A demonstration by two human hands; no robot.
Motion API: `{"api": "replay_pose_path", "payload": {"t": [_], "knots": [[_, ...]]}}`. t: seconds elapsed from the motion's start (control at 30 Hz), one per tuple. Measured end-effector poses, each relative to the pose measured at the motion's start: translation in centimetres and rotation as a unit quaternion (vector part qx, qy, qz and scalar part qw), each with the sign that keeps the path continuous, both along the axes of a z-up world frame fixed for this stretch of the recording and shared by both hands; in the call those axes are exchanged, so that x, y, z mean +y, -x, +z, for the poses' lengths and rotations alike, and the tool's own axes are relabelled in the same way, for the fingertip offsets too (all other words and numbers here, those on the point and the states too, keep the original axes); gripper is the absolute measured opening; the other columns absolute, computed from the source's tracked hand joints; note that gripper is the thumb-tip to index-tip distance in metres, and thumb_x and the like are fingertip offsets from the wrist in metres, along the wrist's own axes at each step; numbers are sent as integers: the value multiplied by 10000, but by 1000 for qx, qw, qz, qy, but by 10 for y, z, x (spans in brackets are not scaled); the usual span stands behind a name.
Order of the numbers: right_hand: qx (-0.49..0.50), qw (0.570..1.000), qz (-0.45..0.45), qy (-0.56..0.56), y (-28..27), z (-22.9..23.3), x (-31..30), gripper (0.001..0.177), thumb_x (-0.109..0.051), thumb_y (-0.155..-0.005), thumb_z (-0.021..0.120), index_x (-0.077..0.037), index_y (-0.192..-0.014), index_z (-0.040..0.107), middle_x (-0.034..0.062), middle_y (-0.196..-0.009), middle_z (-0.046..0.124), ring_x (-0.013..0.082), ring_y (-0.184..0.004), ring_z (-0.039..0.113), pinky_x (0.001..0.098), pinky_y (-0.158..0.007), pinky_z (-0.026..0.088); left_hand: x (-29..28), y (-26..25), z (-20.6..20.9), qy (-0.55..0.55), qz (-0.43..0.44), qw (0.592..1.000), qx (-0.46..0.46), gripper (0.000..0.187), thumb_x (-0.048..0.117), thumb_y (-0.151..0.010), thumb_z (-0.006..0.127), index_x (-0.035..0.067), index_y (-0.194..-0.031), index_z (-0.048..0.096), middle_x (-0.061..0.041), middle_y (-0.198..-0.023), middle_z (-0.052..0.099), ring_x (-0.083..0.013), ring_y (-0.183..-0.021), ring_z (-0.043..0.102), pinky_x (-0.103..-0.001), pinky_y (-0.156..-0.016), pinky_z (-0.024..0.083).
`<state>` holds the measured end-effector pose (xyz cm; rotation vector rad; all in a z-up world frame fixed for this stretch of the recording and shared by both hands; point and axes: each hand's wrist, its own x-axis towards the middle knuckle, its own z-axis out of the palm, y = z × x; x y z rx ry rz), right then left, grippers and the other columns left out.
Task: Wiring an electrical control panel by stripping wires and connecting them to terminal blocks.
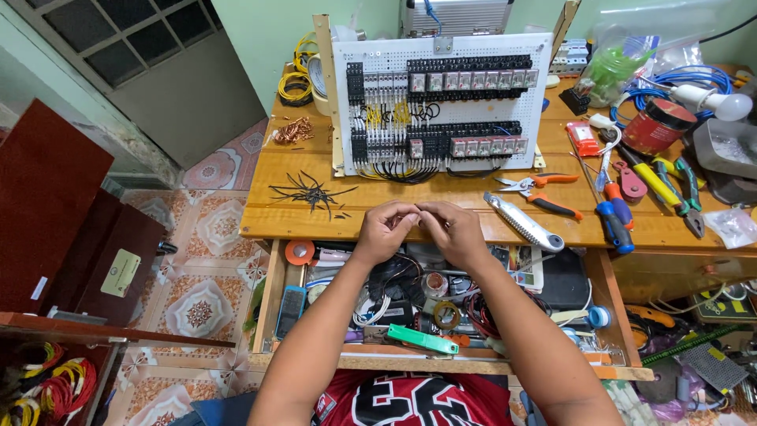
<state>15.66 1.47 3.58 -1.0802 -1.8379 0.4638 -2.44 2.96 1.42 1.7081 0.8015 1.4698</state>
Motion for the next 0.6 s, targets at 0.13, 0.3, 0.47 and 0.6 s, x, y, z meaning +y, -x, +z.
{"api": "replay_pose_path", "payload": {"t": [0.13,0.3,0.47,0.6], "knots": [[-52,999,-15,-2,-2,-16,5,161,-126,-969,668,-135,-1083,782,107,-967,784,334,-871,749,406,-729,583,0,0,-2,-4,6,1000,8,114,50,-897,721,100,-960,802,-51,-705,669,-82,-589,522,-236,-518,428],[-168,975,-93,-113,-1,-38,13,144,-164,-932,671,-208,-1044,750,11,-821,719,230,-754,726,339,-647,581,3,-3,-13,-32,34,999,13,133,57,-852,753,117,-950,820,-41,-641,639,-97,-515,509,-235,-473,405],[-151,984,-70,-61,-3,-27,10,111,-177,-940,650,-181,-1008,737,54,-820,723,289,-775,728,398,-653,581,2,1,-1,-38,6,999,16,134,48,-860,735,106,-951,813,-68,-625,613,-113,-528,505,-259,-477,399],[-43,998,-5,41,-9,-10,6,103,-170,-943,651,-154,-965,751,93,-646,652,280,-602,670,371,-573,523,2,7,2,-3,-85,996,-26,125,25,-899,726,76,-979,808,-96,-738,665,-109,-674,549,-266,-591,457]]}}
